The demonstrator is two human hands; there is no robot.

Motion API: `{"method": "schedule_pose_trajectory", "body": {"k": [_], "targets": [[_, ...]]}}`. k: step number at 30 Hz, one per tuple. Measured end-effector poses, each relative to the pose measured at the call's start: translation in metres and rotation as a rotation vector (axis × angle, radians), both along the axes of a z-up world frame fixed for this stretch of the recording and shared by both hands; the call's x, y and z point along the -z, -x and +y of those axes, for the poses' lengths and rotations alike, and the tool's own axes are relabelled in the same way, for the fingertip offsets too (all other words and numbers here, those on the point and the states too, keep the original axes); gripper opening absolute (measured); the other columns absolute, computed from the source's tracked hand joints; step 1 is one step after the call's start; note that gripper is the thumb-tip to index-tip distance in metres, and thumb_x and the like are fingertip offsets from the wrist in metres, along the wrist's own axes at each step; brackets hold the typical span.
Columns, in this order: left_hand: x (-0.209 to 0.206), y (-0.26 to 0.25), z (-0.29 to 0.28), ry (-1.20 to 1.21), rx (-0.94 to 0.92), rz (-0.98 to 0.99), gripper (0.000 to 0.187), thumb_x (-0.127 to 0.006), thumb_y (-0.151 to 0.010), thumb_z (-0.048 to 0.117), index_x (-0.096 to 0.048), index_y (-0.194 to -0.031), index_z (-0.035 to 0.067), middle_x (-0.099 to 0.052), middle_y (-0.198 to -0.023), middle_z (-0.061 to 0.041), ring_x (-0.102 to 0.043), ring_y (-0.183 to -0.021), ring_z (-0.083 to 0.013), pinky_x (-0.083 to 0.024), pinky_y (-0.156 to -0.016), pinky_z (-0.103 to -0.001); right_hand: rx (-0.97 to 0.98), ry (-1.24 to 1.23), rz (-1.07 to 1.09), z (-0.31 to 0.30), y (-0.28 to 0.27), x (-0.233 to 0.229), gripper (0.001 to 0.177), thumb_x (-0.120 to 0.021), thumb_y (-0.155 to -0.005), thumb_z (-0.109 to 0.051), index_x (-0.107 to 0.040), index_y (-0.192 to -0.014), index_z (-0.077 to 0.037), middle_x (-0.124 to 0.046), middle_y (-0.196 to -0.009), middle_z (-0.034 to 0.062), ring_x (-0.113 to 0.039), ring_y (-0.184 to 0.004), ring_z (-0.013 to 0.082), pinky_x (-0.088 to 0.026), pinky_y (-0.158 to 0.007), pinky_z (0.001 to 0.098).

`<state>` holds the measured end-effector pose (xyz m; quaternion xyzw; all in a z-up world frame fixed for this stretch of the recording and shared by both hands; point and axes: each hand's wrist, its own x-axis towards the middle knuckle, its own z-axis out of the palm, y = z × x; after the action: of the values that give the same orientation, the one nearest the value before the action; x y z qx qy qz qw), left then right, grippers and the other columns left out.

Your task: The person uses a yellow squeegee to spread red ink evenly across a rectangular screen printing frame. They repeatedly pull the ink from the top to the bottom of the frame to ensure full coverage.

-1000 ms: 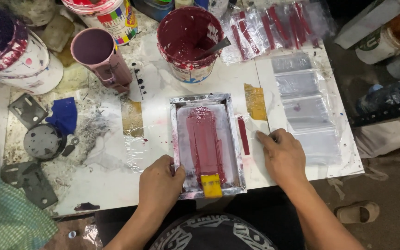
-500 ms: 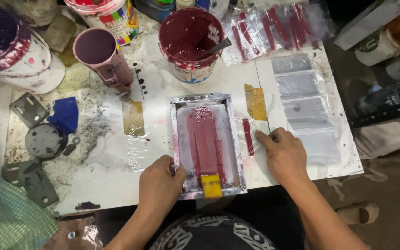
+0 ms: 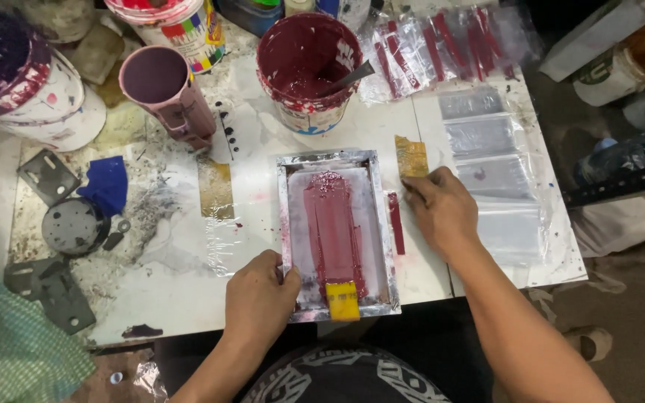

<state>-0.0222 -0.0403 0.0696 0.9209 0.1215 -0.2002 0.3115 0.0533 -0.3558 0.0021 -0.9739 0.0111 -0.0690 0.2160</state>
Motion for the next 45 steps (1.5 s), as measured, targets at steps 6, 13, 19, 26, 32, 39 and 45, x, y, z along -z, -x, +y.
{"method": "schedule_pose_trajectory", "body": {"k": [6,13,19,26,32,39,45], "targets": [[0.002,0.000,0.001,0.020,0.023,-0.009,0.025,-0.063,-0.092,0.031,-0.056,-0.081,0.010,-0.062,-0.066,-0.006,-0.060,-0.066,-0.0277,-0.044,-0.063,-0.044,-0.011,0.075,0.028,-0.008,-0.011,0.004,0.013,-0.063,-0.093,-0.027,-0.067,-0.097,-0.016,-0.060,-0.103,0.0070,-0.062,-0.099,0.0311,-0.049,-0.076,0.0471],[0.013,0.007,0.007,0.032,0.036,-0.106,0.032,-0.064,-0.094,0.029,-0.048,-0.073,0.011,-0.051,-0.061,-0.004,-0.050,-0.057,-0.0244,-0.039,-0.056,-0.041,0.011,0.103,0.331,-0.001,-0.018,-0.020,0.016,-0.048,-0.103,-0.017,-0.062,-0.100,-0.010,-0.058,-0.105,0.0070,-0.059,-0.094,0.0302,-0.047,-0.075,0.0456],[0.011,0.006,0.007,0.045,0.045,-0.195,0.036,-0.068,-0.086,0.026,-0.073,-0.105,-0.003,-0.073,-0.074,-0.021,-0.074,-0.077,-0.0411,-0.059,-0.062,-0.045,0.040,0.072,0.294,-0.006,-0.012,-0.035,0.020,-0.059,-0.104,-0.026,-0.065,-0.109,-0.008,-0.067,-0.102,0.0198,-0.067,-0.107,0.0435,-0.051,-0.091,0.0542],[0.005,0.004,0.004,0.055,0.032,-0.197,0.036,-0.068,-0.086,0.023,-0.072,-0.108,-0.005,-0.073,-0.073,-0.021,-0.075,-0.075,-0.0372,-0.060,-0.061,-0.041,0.000,0.142,0.331,-0.016,-0.019,-0.038,0.016,-0.058,-0.103,-0.021,-0.066,-0.110,-0.009,-0.074,-0.096,0.0164,-0.073,-0.101,0.0371,-0.055,-0.088,0.0484],[0.010,0.004,0.004,0.032,0.030,-0.144,0.025,-0.066,-0.089,0.026,-0.065,-0.095,0.003,-0.063,-0.065,-0.011,-0.062,-0.065,-0.0298,-0.049,-0.058,-0.041,-0.059,0.201,0.401,-0.012,-0.031,-0.058,0.017,-0.049,-0.105,-0.017,-0.064,-0.109,-0.009,-0.073,-0.098,0.0133,-0.068,-0.094,0.0346,-0.051,-0.083,0.0452],[0.005,0.001,0.005,0.012,0.013,-0.036,0.027,-0.063,-0.092,0.032,-0.065,-0.103,0.007,-0.063,-0.067,-0.006,-0.061,-0.067,-0.0281,-0.047,-0.064,-0.044,-0.024,0.074,0.371,-0.012,-0.025,-0.074,0.039,-0.039,-0.106,-0.013,-0.058,-0.140,-0.010,-0.066,-0.130,0.0166,-0.063,-0.111,0.0421,-0.051,-0.090,0.0503],[-0.001,0.001,0.005,0.041,-0.014,-0.014,0.025,-0.062,-0.093,0.031,-0.063,-0.099,0.007,-0.058,-0.063,-0.005,-0.055,-0.064,-0.0252,-0.044,-0.063,-0.041,-0.138,0.138,-0.017,-0.029,0.038,-0.036,0.032,-0.055,-0.100,-0.010,-0.071,-0.128,-0.011,-0.069,-0.115,0.0169,-0.064,-0.111,0.0392,-0.057,-0.085,0.0546]]}}
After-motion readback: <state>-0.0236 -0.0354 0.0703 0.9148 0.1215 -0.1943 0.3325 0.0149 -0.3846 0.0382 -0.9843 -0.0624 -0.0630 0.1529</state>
